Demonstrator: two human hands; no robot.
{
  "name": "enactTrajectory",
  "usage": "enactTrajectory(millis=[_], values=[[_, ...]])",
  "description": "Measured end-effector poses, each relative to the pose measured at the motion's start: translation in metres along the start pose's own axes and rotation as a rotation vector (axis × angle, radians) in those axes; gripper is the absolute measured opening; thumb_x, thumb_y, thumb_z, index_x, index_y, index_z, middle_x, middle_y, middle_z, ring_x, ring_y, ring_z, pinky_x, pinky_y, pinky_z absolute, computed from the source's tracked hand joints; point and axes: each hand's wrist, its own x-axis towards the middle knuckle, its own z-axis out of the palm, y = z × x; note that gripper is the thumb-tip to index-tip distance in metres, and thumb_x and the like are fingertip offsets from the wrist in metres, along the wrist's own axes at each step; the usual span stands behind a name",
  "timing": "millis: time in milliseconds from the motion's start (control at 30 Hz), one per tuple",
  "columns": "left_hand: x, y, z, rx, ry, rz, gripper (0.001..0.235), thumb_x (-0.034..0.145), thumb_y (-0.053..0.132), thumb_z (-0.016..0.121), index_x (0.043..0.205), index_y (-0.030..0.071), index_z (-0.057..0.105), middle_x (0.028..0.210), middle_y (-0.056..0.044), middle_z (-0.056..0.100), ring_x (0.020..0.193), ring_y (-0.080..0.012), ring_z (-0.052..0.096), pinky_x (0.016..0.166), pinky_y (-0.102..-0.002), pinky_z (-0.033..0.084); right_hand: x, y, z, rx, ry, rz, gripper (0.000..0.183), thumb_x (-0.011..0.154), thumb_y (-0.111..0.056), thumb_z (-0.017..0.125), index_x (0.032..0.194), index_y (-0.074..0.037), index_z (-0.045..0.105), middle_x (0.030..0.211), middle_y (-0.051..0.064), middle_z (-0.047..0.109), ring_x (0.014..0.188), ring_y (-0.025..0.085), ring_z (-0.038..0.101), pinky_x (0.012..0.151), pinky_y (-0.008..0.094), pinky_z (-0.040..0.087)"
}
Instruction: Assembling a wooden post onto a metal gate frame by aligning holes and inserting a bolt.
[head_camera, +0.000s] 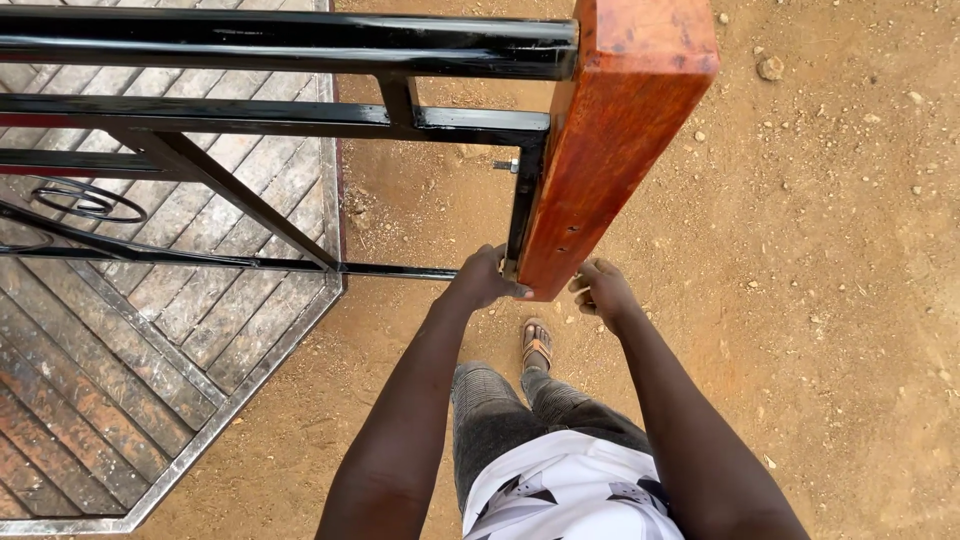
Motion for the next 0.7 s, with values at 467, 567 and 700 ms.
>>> enactTrajectory(millis=[467,567,700], values=[[-0.007,0.006,-0.004,0.051,0.018,0.033,0.085,0.058,0.050,0.099,0.130,0.021,0.065,0.109,-0.019,0.056,0.119,-0.0460,0.061,0.099,-0.049,0.052,0.017,0.012,-0.008,-0.184,-0.040,-0.002,0.020,0.103,-0.025,0.056,0.115,-0.009,0.060,0.075,0.007,0.066,0.053,0.015,0.063,0.047,0.024,0.051],[0.001,-0.005,0.002,0.061,0.010,0.033,0.083,0.058,0.052,0.098,0.127,0.021,0.065,0.109,-0.017,0.056,0.119,-0.0446,0.062,0.098,-0.049,0.052,0.016,0.010,-0.012,-0.187,-0.031,-0.066,0.020,0.104,-0.024,0.058,0.100,-0.005,0.061,0.062,0.005,0.055,0.046,0.010,0.053,0.041,0.019,0.041],[-0.010,0.006,-0.005,0.042,0.014,-0.007,0.081,0.062,0.050,0.097,0.132,0.025,0.064,0.112,-0.014,0.056,0.123,-0.0434,0.060,0.101,-0.048,0.051,0.017,0.014,-0.005,-0.149,-0.023,-0.087,0.017,0.103,-0.024,0.060,0.102,-0.007,0.059,0.072,0.005,0.065,0.060,0.011,0.066,0.056,0.023,0.057]])
